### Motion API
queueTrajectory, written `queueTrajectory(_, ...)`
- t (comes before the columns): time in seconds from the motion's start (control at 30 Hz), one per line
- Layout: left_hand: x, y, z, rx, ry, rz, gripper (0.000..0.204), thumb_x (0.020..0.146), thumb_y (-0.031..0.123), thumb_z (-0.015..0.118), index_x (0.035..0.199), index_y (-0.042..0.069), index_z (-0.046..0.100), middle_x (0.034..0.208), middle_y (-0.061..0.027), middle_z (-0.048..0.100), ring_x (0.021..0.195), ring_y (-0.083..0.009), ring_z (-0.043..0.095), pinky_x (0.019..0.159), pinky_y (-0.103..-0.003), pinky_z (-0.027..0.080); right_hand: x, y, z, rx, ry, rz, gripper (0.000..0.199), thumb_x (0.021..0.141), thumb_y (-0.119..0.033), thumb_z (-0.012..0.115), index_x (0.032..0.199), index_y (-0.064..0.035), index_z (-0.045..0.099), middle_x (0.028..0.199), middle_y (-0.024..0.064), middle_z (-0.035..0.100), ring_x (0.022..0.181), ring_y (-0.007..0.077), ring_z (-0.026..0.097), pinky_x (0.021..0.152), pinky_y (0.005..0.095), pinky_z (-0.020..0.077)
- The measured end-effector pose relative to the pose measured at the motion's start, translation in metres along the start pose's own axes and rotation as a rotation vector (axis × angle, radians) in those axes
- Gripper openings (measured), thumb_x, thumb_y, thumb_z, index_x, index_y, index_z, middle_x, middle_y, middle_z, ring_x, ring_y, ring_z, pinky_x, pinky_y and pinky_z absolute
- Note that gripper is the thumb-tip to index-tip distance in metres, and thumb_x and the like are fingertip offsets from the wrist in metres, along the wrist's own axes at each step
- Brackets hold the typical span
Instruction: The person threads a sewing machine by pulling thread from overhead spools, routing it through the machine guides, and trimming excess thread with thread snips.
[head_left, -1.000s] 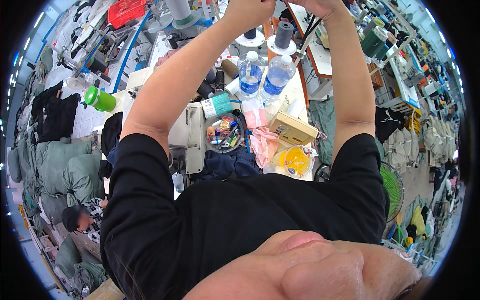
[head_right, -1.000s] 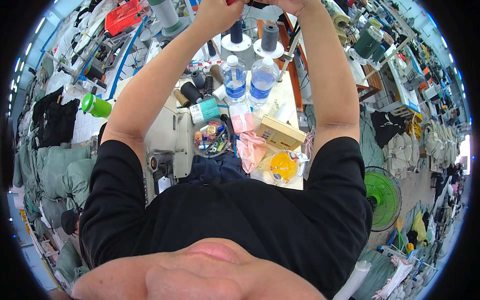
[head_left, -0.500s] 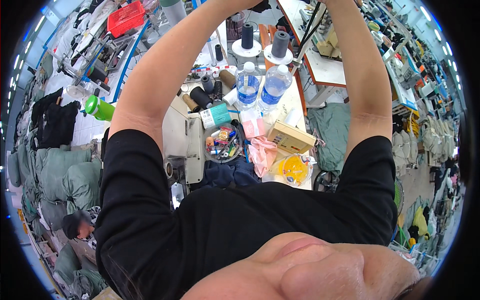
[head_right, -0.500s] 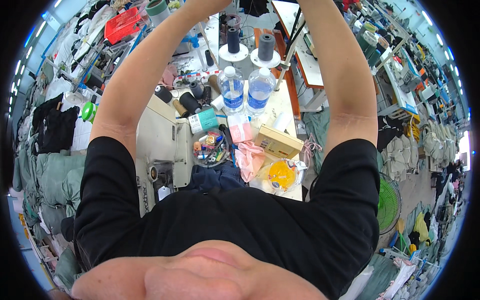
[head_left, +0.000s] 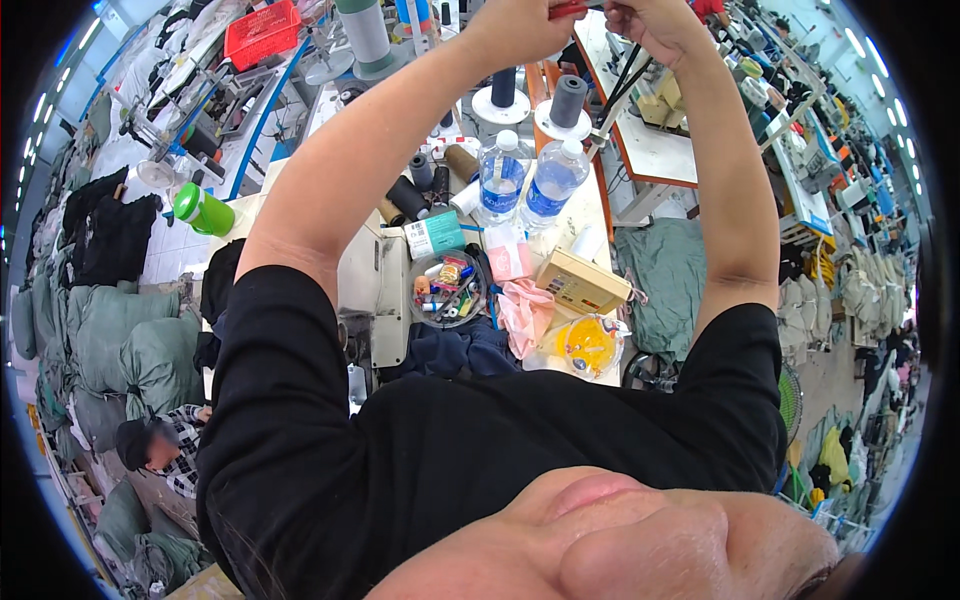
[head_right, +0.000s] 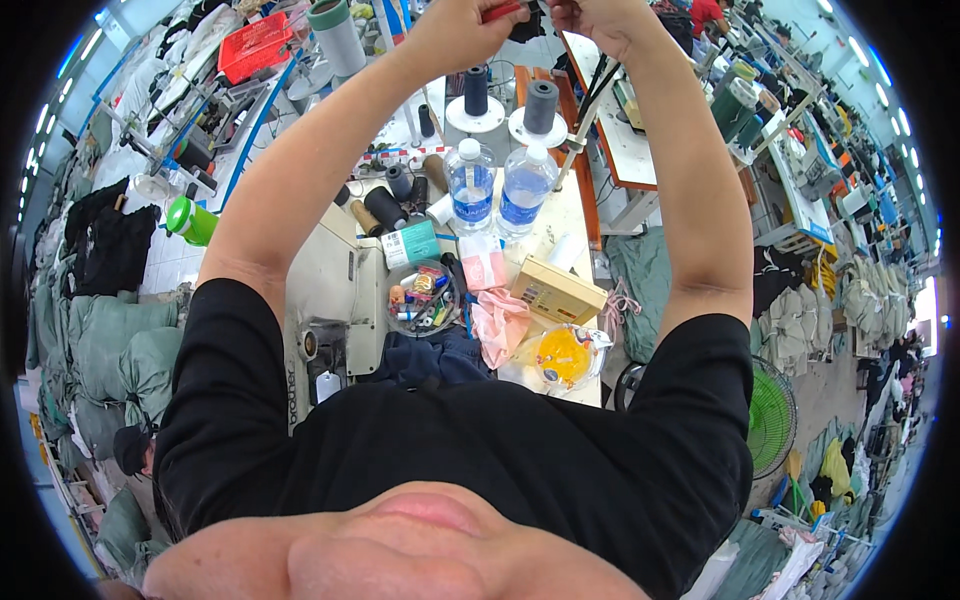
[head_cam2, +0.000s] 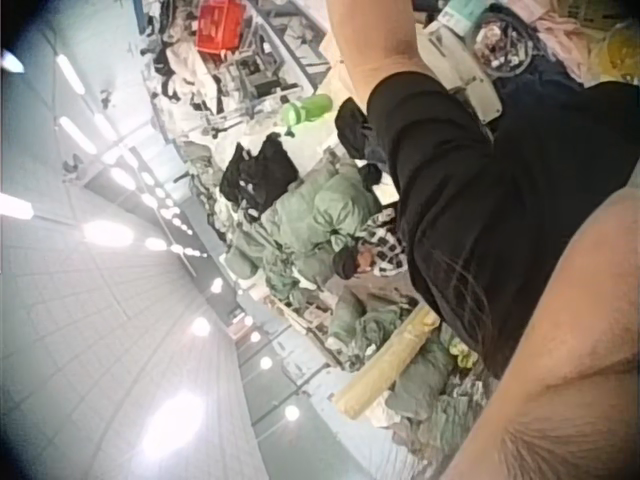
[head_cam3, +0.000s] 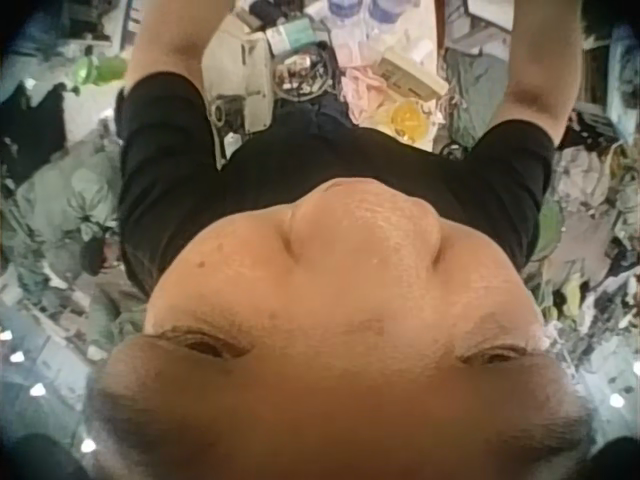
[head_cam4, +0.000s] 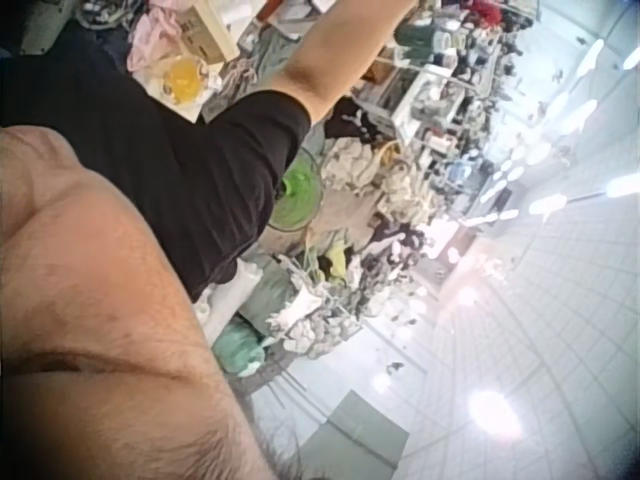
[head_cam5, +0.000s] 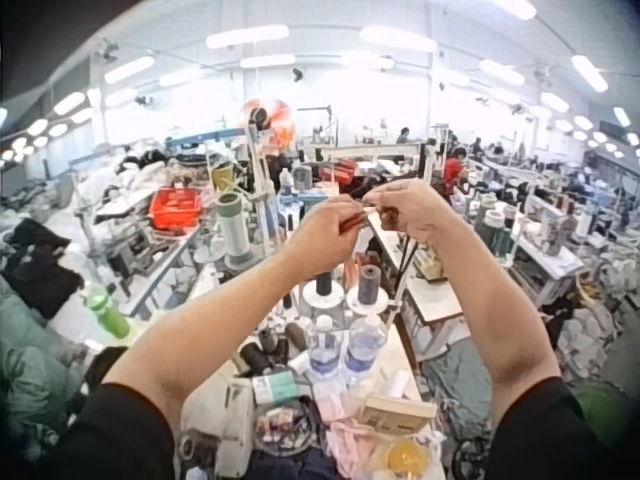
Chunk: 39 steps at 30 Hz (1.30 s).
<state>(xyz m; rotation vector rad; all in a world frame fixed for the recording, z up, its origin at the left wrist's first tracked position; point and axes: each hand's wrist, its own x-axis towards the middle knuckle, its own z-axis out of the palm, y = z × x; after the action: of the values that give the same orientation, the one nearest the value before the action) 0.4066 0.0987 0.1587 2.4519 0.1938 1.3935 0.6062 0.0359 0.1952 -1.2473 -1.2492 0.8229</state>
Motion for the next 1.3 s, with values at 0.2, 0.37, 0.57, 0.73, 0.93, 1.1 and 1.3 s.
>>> queueTrajectory(0.2, -0.024, 0.013, 0.009, 0.040, -0.112, 0.073, 0.015, 0.084, 0.009, 0.061, 0.094, 0.000, 0.068, 0.099, -0.0202, 0.066, 0.098, -0.0410, 0.064, 0.086, -0.047, 0.052, -0.022, 0.025, 0.005, 0.173, -0.040, 0.058, 0.017, 0.098, -0.014, 0.066, 0.104, 0.0014, 0.073, 0.085, 0.0046, 0.069, 0.072, 0.0147, 0.065, 0.066, 0.0291, 0.0552)
queueTrajectory(0.37, -0.031, 0.025, 0.008, 0.043, -0.213, 0.029, 0.013, 0.082, 0.007, 0.061, 0.091, 0.000, 0.067, 0.100, -0.0197, 0.067, 0.100, -0.0414, 0.064, 0.085, -0.048, 0.052, -0.025, 0.035, -0.002, 0.253, -0.176, 0.018, 0.012, 0.100, -0.013, 0.066, 0.099, -0.0020, 0.071, 0.085, 0.0037, 0.070, 0.075, 0.0156, 0.068, 0.071, 0.0296, 0.0572)
queueTrajectory(0.57, -0.040, 0.026, 0.000, 0.036, -0.241, 0.020, 0.012, 0.082, 0.008, 0.062, 0.090, 0.000, 0.066, 0.099, -0.0193, 0.067, 0.099, -0.0408, 0.064, 0.082, -0.048, 0.053, -0.034, 0.036, 0.014, 0.351, -0.211, 0.066, 0.013, 0.099, -0.011, 0.066, 0.104, 0.0004, 0.070, 0.094, 0.0092, 0.074, 0.087, 0.0184, 0.072, 0.079, 0.0327, 0.0599)
queueTrajectory(0.73, -0.057, 0.010, 0.015, 0.365, -0.344, 0.102, 0.021, 0.087, 0.014, 0.065, 0.106, 0.005, 0.069, 0.105, -0.0106, 0.069, 0.097, -0.0300, 0.070, 0.083, -0.040, 0.056, -0.035, 0.065, 0.009, 0.409, -0.187, 0.128, 0.016, 0.099, -0.008, 0.065, 0.110, 0.0039, 0.068, 0.101, 0.0140, 0.074, 0.090, 0.0232, 0.073, 0.082, 0.0377, 0.0610)
queueTrajectory(0.93, -0.071, 0.007, 0.022, 0.330, -0.403, 0.068, 0.025, 0.078, 0.012, 0.065, 0.101, 0.009, 0.074, 0.110, -0.0071, 0.069, 0.101, -0.0323, 0.069, 0.088, -0.045, 0.056, -0.045, 0.094, 0.000, 0.235, -0.095, 0.129, 0.016, 0.092, -0.016, 0.073, 0.105, -0.0085, 0.075, 0.087, 0.0050, 0.072, 0.078, 0.0193, 0.069, 0.072, 0.0389, 0.0531)
queueTrajectory(1.1, -0.056, 0.026, 0.006, 0.185, -0.301, 0.070, 0.016, 0.086, 0.011, 0.063, 0.098, 0.003, 0.070, 0.111, -0.0135, 0.067, 0.098, -0.0346, 0.068, 0.087, -0.043, 0.054, -0.075, 0.043, -0.005, 0.404, -0.176, 0.117, 0.020, 0.098, -0.012, 0.068, 0.114, 0.0000, 0.068, 0.088, 0.0028, 0.070, 0.074, 0.0124, 0.067, 0.068, 0.0291, 0.0567)
queueTrajectory(1.3, -0.036, 0.046, -0.003, 0.068, -0.232, 0.045, 0.013, 0.078, 0.004, 0.066, 0.090, 0.002, 0.070, 0.120, -0.0137, 0.057, 0.094, -0.0362, 0.066, 0.081, -0.045, 0.054, -0.090, -0.012, -0.009, 0.008, -0.211, 0.063, 0.032, 0.093, -0.008, 0.073, 0.122, 0.0029, 0.067, 0.080, -0.0014, 0.064, 0.062, 0.0070, 0.059, 0.056, 0.0230, 0.0470)
